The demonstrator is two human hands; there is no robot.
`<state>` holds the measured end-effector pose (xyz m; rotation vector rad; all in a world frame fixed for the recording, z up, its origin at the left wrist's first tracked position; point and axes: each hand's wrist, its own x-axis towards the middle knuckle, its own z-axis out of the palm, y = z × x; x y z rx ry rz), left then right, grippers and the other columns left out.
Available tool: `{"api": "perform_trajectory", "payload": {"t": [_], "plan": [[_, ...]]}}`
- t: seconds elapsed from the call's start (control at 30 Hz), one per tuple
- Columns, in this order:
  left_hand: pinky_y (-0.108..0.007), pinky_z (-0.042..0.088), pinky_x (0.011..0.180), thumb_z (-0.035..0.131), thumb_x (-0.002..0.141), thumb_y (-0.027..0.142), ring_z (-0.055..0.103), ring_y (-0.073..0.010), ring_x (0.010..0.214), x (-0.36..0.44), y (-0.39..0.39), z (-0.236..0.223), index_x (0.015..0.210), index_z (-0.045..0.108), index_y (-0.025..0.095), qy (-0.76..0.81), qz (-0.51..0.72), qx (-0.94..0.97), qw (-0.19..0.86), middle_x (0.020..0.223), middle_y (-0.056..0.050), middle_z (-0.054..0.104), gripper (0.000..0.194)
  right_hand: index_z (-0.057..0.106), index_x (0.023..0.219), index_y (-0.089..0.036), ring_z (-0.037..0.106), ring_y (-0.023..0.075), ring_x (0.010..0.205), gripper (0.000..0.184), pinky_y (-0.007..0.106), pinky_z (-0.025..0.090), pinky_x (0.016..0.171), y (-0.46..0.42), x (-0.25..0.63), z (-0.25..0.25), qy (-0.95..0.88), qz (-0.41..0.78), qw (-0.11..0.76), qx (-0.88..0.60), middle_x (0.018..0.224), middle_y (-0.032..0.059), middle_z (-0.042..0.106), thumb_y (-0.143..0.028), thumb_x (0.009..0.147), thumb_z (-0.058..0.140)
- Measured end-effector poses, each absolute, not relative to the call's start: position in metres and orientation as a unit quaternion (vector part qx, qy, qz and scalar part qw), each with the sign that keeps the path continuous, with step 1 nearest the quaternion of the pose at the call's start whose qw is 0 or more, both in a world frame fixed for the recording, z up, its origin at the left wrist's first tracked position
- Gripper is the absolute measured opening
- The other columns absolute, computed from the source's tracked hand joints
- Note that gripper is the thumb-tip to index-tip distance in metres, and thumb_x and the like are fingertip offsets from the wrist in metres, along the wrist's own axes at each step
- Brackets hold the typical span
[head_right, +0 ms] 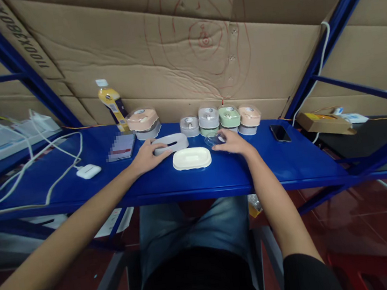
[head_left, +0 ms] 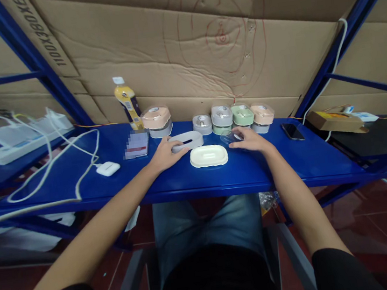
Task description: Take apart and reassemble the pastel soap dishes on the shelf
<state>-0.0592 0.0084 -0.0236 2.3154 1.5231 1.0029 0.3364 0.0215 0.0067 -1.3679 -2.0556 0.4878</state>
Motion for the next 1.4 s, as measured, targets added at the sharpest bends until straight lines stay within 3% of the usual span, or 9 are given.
{"api": "perform_trajectory", "payload": {"t": [0.17, 0.27, 0.37, 0.47, 0.7, 0.97, 1.13, 1.27, 1.4], "plan": [[-0.057, 0.046, 0.129, 0.068, 0.098, 0.067, 0.062, -0.0373, 0.144, -0.044, -0.007, -0.016, 0.133, 0.077, 0.022, 0.433, 0.364, 0.817, 0.114, 0.146, -0.015, 0.065, 0.057, 0.072, 0.147, -0.021, 0.076, 0.0401, 0.123, 0.088, 0.063, 0.061, 0.109, 0.010, 0.324, 0.016, -0.773, 0.168, 0.375, -0.483, 0.143, 0.0181, 0.077, -0.064, 0.073, 0.093], [-0.056, 0.047, 0.129, 0.077, 0.093, 0.064, 0.062, -0.0373, 0.146, -0.027, -0.017, -0.014, 0.149, 0.064, 0.021, 0.388, 0.356, 0.837, 0.146, 0.154, -0.016, 0.064, 0.071, 0.069, 0.154, -0.026, 0.071, 0.0394, 0.136, 0.086, 0.061, 0.058, 0.115, -0.002, 0.308, 0.025, -0.811, 0.161, 0.399, -0.396, 0.152, 0.0146, 0.073, -0.062, 0.079, 0.091], [-0.059, 0.047, 0.128, 0.088, 0.083, 0.062, 0.060, -0.0412, 0.150, -0.013, -0.021, -0.017, 0.158, 0.051, 0.019, 0.381, 0.346, 0.838, 0.183, 0.160, -0.020, 0.062, 0.094, 0.072, 0.153, -0.030, 0.068, 0.0380, 0.143, 0.082, 0.059, 0.052, 0.123, -0.010, 0.287, 0.030, -0.864, 0.156, 0.351, -0.325, 0.154, 0.0109, 0.073, -0.060, 0.079, 0.093], [-0.062, 0.049, 0.126, 0.094, 0.074, 0.062, 0.061, -0.0447, 0.151, -0.007, -0.019, -0.022, 0.165, 0.040, 0.018, 0.381, 0.353, 0.826, 0.218, 0.161, -0.024, 0.061, 0.114, 0.074, 0.151, -0.031, 0.072, 0.0369, 0.136, 0.083, 0.058, 0.055, 0.121, -0.009, 0.267, 0.028, -0.894, 0.156, 0.301, -0.294, 0.147, 0.0108, 0.076, -0.059, 0.076, 0.096], [-0.065, 0.050, 0.123, 0.099, 0.066, 0.062, 0.064, -0.0485, 0.147, -0.005, -0.016, -0.023, 0.166, 0.035, 0.018, 0.400, 0.364, 0.801, 0.257, 0.155, -0.026, 0.067, 0.126, 0.074, 0.151, -0.029, 0.073, 0.0368, 0.135, 0.083, 0.057, 0.056, 0.119, 0.001, 0.249, 0.026, -0.909, 0.148, 0.258, -0.294, 0.148, 0.0116, 0.075, -0.055, 0.075, 0.098], [-0.066, 0.052, 0.121, 0.102, 0.065, 0.058, 0.066, -0.0486, 0.145, -0.001, -0.015, -0.026, 0.169, 0.032, 0.019, 0.414, 0.358, 0.797, 0.256, 0.152, -0.024, 0.069, 0.131, 0.075, 0.150, -0.031, 0.074, 0.0345, 0.133, 0.079, 0.056, 0.056, 0.119, 0.006, 0.250, 0.029, -0.906, 0.173, 0.233, -0.308, 0.145, 0.0092, 0.077, -0.053, 0.078, 0.098], [-0.066, 0.049, 0.125, 0.103, 0.064, 0.059, 0.057, -0.0504, 0.154, -0.001, -0.015, -0.027, 0.167, 0.038, 0.019, 0.410, 0.342, 0.816, 0.222, 0.164, -0.026, 0.058, 0.128, 0.076, 0.148, -0.033, 0.074, 0.0338, 0.132, 0.073, 0.056, 0.057, 0.118, 0.006, 0.250, 0.027, -0.906, 0.179, 0.242, -0.297, 0.142, 0.0075, 0.078, -0.051, 0.081, 0.097], [-0.063, 0.046, 0.129, 0.099, 0.072, 0.057, 0.056, -0.0471, 0.155, -0.004, -0.020, -0.028, 0.165, 0.044, 0.021, 0.380, 0.324, 0.846, 0.186, 0.167, -0.022, 0.056, 0.114, 0.076, 0.148, -0.032, 0.072, 0.0337, 0.136, 0.074, 0.054, 0.054, 0.121, 0.001, 0.252, 0.022, -0.908, 0.170, 0.250, -0.290, 0.145, 0.0081, 0.077, -0.055, 0.081, 0.097], [-0.060, 0.044, 0.132, 0.087, 0.086, 0.059, 0.051, -0.0449, 0.160, -0.007, -0.025, -0.028, 0.168, 0.039, 0.015, 0.363, 0.298, 0.867, 0.166, 0.170, -0.026, 0.052, 0.105, 0.073, 0.152, -0.032, 0.072, 0.0343, 0.135, 0.079, 0.054, 0.054, 0.121, -0.003, 0.254, 0.013, -0.916, 0.148, 0.260, -0.267, 0.146, 0.0094, 0.075, -0.056, 0.080, 0.097]]}}
